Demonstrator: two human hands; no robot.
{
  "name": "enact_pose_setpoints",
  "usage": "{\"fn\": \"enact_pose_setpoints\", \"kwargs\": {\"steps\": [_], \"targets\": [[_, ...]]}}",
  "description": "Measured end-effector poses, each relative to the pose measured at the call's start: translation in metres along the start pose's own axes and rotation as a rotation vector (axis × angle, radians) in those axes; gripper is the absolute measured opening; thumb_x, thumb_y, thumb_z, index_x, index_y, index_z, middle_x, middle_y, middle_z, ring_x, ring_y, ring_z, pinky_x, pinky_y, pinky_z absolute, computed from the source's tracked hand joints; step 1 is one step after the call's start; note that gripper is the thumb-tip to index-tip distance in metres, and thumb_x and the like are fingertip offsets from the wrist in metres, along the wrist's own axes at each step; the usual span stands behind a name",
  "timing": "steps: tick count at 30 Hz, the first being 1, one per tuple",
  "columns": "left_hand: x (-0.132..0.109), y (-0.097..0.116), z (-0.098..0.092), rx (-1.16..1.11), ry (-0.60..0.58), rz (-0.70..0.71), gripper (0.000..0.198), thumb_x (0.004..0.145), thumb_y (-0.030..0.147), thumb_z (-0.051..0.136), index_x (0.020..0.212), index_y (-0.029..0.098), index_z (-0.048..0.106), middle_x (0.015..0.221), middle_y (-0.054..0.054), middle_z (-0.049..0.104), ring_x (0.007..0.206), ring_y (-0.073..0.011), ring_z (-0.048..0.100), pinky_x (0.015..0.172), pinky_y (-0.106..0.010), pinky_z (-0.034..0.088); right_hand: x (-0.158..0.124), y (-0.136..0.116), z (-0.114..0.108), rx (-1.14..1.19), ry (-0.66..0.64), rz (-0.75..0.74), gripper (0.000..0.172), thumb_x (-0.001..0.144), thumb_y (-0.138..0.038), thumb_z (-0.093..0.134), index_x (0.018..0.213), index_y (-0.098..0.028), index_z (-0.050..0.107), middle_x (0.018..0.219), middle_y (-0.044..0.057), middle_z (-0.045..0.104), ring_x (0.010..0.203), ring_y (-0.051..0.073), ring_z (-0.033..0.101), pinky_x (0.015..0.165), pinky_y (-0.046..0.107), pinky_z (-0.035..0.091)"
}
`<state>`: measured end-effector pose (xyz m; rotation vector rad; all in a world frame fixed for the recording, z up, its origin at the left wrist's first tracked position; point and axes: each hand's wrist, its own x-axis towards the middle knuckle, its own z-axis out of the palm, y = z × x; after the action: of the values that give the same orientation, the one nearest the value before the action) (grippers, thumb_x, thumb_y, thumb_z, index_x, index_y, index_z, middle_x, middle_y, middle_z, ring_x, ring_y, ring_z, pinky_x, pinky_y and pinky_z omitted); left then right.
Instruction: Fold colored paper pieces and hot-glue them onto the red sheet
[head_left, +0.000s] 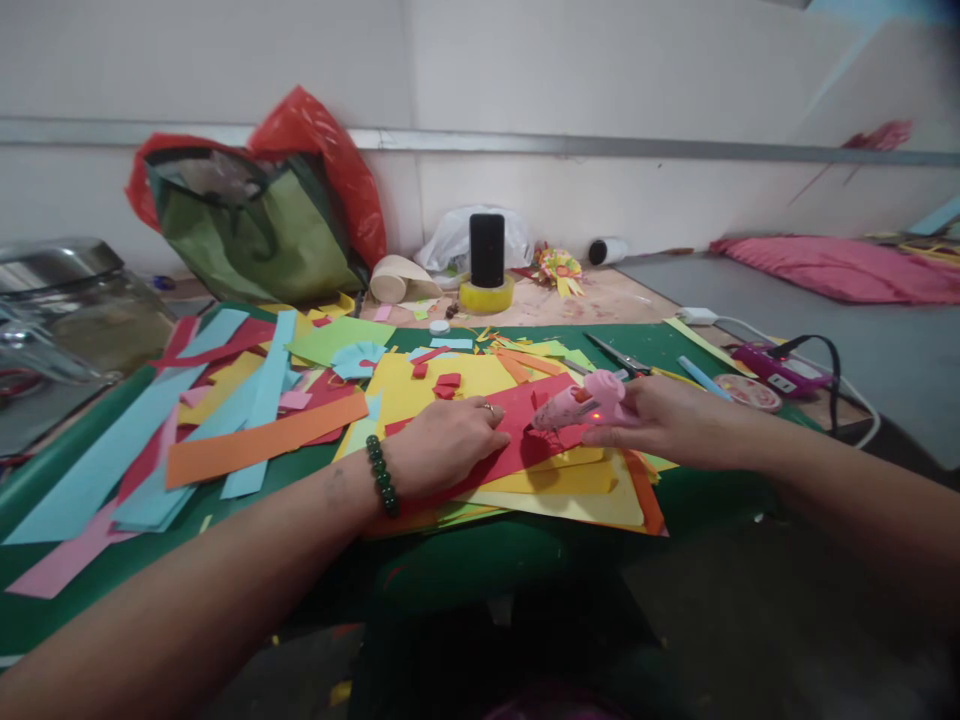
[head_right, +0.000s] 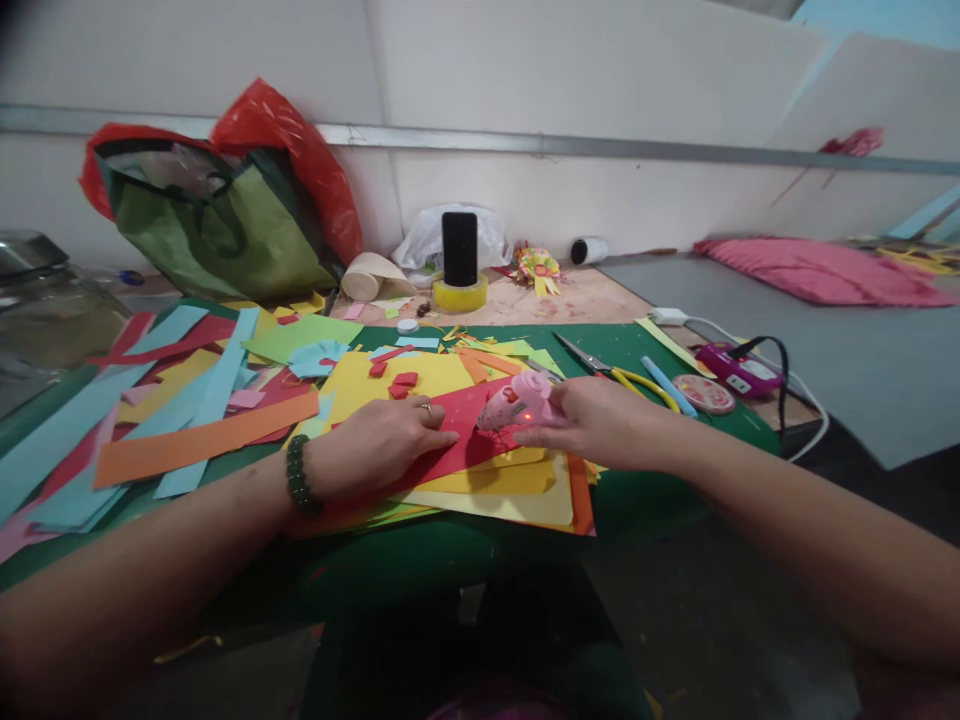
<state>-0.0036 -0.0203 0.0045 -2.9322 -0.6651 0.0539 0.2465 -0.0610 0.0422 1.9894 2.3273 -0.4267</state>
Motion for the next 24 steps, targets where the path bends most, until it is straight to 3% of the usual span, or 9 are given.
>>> {"fn": "enact_pose_setpoints", "kwargs": {"steps": [3,17,24], "targets": [[0.0002,0.0007,-0.0004,-0.002,-0.010,-0.008,0.026,0.094,0.017,0.046,0.093,0.017,0.071,0.089,-0.009,0.064,0.079,-0.0190,0.057,0.058,-0.028,0.039,-0.0015,-0.0011,-0.0001,0.028,-0.034,-0.002,0.069,0.069,-0.087,0.043,0.048,-0.023,0.032,0.049,-0.003,0.029,0.046,0.011,0.031,0.048,0.028,0.023],[0.0007,0.0018,-0.0020,-0.001,-0.011,0.003,0.027,0.095,0.018,0.044,0.096,0.016,0.071,0.090,-0.010,0.065,0.081,-0.0193,0.058,0.060,-0.029,0.042,0.0038,0.0048,0.0032,0.031,0.037,-0.013,0.074,0.065,-0.093,0.036,0.044,-0.023,0.027,0.048,-0.004,0.024,0.044,0.010,0.026,0.046,0.028,0.019],[0.0001,0.0009,0.0006,0.002,0.009,0.009,0.026,0.095,0.017,0.044,0.096,0.016,0.070,0.089,-0.009,0.064,0.081,-0.0193,0.058,0.059,-0.029,0.042,0.0030,0.0050,0.0042,0.012,0.022,-0.033,0.070,0.072,-0.085,0.042,0.045,-0.022,0.026,0.048,-0.004,0.023,0.044,0.009,0.025,0.047,0.028,0.019]]}}
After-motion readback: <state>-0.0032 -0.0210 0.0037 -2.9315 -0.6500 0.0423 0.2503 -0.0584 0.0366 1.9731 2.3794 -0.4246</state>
